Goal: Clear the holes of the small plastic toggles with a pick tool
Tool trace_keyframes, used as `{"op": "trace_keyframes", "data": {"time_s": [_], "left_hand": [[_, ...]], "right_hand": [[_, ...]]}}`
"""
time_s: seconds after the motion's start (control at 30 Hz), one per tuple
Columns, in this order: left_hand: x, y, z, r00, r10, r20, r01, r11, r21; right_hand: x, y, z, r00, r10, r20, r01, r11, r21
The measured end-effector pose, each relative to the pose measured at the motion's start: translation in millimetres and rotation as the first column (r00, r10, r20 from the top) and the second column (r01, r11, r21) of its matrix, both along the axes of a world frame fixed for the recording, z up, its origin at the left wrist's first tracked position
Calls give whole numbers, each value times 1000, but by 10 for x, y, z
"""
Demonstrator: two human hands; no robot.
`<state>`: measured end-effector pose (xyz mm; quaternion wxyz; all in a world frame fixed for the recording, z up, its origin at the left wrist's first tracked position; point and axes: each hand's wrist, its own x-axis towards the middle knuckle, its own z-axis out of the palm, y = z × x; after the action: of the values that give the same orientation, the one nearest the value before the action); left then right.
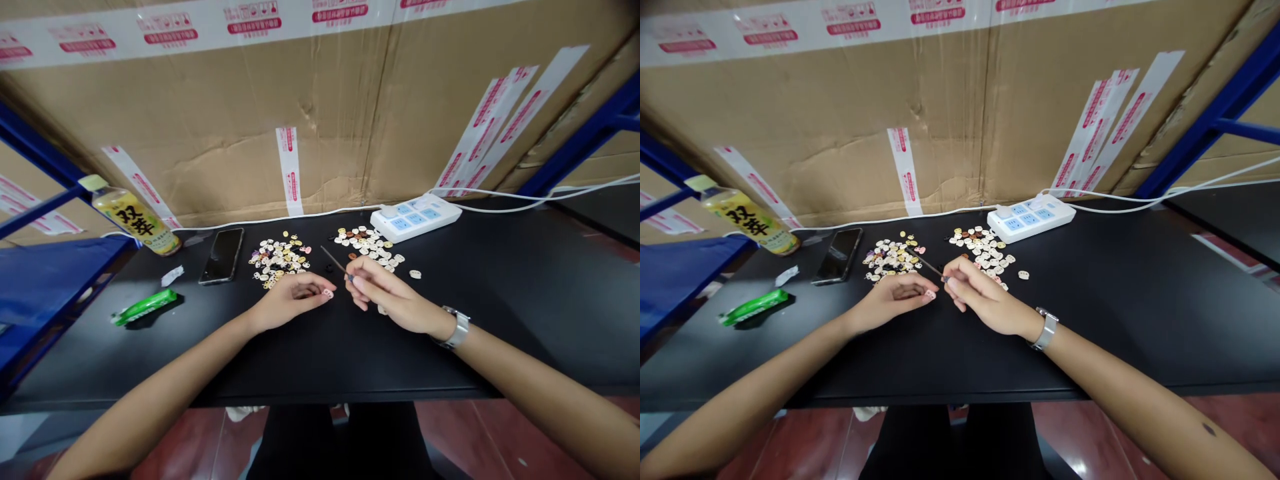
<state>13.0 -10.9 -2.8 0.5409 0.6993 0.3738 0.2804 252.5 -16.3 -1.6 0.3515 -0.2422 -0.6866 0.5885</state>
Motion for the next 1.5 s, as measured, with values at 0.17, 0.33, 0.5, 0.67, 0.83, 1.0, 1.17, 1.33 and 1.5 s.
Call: {"op": "trace_keyframes", "data": {"time_s": [0.17, 0.33, 0.5, 0.67, 0.83, 1.0, 1.17, 1.33, 1.5], "left_hand": [[82, -80, -58, 985, 94, 144, -80, 992, -102], [95, -132, -65, 975, 100, 198, -80, 991, -107], [77, -157, -52, 957, 144, 253, -110, 984, -143], [78, -161, -46, 949, 121, 292, -73, 983, -170], [93, -153, -88, 961, 96, 259, -60, 988, -142], [90, -135, -95, 950, 127, 287, -76, 980, -183], [20, -79, -84, 915, 136, 381, -20, 956, -292], [-56, -1, -118, 910, 136, 391, -11, 952, -307], [-65, 17, -154, 874, 187, 448, -10, 930, -367]], "right_hand": [[-121, -44, -47, 997, -79, 9, 79, 963, -258], [-188, -74, -102, 981, -98, 165, 141, 953, -269], [-195, -71, -119, 967, -107, 230, 154, 967, -201], [-212, -76, -105, 990, -124, 73, 140, 939, -313], [-237, -88, -115, 994, -105, -16, 91, 916, -390], [-219, -74, -91, 995, -89, -37, 67, 914, -400], [-42, 18, -43, 990, -144, 7, 138, 935, -326], [124, 81, -13, 962, -234, 144, 240, 970, -31], [170, 48, 64, 889, -338, 310, 197, 892, 407]]}}
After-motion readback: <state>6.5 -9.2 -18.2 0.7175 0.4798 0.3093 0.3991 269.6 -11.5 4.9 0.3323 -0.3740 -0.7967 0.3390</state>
